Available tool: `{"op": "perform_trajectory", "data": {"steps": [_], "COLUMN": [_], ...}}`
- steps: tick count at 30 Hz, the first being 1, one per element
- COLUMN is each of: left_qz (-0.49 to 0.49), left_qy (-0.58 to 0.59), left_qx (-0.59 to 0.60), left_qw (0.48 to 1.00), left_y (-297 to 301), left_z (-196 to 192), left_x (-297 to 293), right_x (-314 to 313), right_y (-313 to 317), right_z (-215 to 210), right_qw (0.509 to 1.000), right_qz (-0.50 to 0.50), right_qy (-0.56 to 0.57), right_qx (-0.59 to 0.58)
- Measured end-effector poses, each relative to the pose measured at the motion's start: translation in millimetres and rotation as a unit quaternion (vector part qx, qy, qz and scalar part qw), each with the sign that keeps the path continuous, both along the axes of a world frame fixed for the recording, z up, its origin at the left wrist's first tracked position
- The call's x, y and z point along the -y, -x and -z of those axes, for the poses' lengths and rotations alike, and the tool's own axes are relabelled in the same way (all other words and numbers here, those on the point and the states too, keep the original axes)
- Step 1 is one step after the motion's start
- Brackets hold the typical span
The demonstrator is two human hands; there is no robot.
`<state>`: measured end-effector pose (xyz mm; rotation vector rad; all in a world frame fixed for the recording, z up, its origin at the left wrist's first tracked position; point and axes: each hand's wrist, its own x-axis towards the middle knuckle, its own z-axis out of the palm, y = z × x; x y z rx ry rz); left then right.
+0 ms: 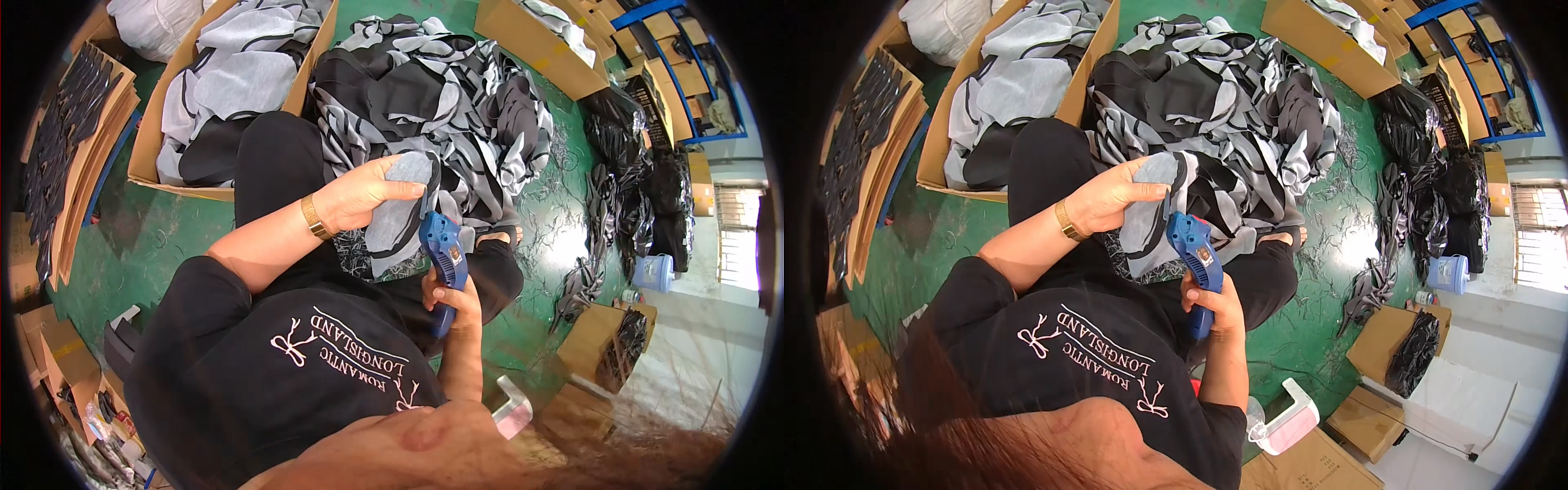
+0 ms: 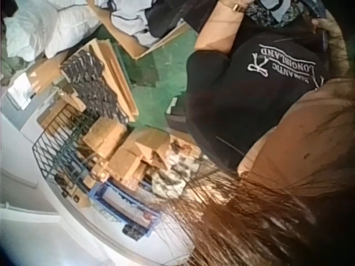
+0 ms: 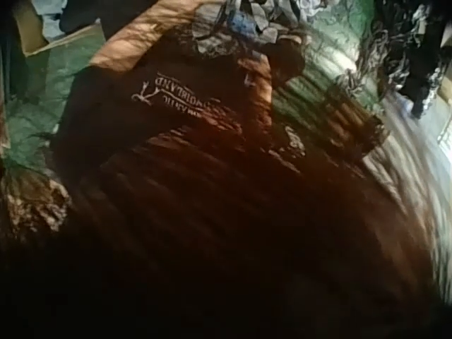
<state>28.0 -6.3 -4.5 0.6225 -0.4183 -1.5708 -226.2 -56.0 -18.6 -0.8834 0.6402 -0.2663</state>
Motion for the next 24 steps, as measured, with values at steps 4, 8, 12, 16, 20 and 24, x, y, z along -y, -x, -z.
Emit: {"op": "perform_trajectory", "data": {"steps": [4,8,12,16,20,24], "left_qz": [-0.002,-0.005,-0.011,-0.036,-0.06,-0.066], "left_qy": [0.006,0.003,0.003,-0.012,-0.034,-0.036], "left_qx": [0.011,0.039,0.073,0.047,0.017,0.04], "left_qw": [1.0,0.999,0.997,0.998,0.997,0.996], "left_y": [3.0,5.2,6.1,4.1,0.5,-3.9], "left_z": [-1.9,-4.5,-2.1,0.1,-2.7,2.1], "left_x": [-2.0,-5.0,-5.4,-2.4,-1.9,-2.4], "right_x": [-4.1,-3.7,9.5,21.9,22.1,15.2], "right_y": [-6.9,-11.6,-19.3,-13.0,-5.6,-0.7], "right_z": [2.0,6.8,4.5,-6.5,-10.5,-5.3], "right_qw": [0.998,0.992,0.993,0.993,0.993,0.995], "right_qz": [0.006,0.019,0.053,0.104,0.111,0.094], "right_qy": [-0.04,-0.09,-0.061,-0.02,0.008,0.01], "right_qx": [0.04,0.082,0.085,0.048,0.048,0.042]}}
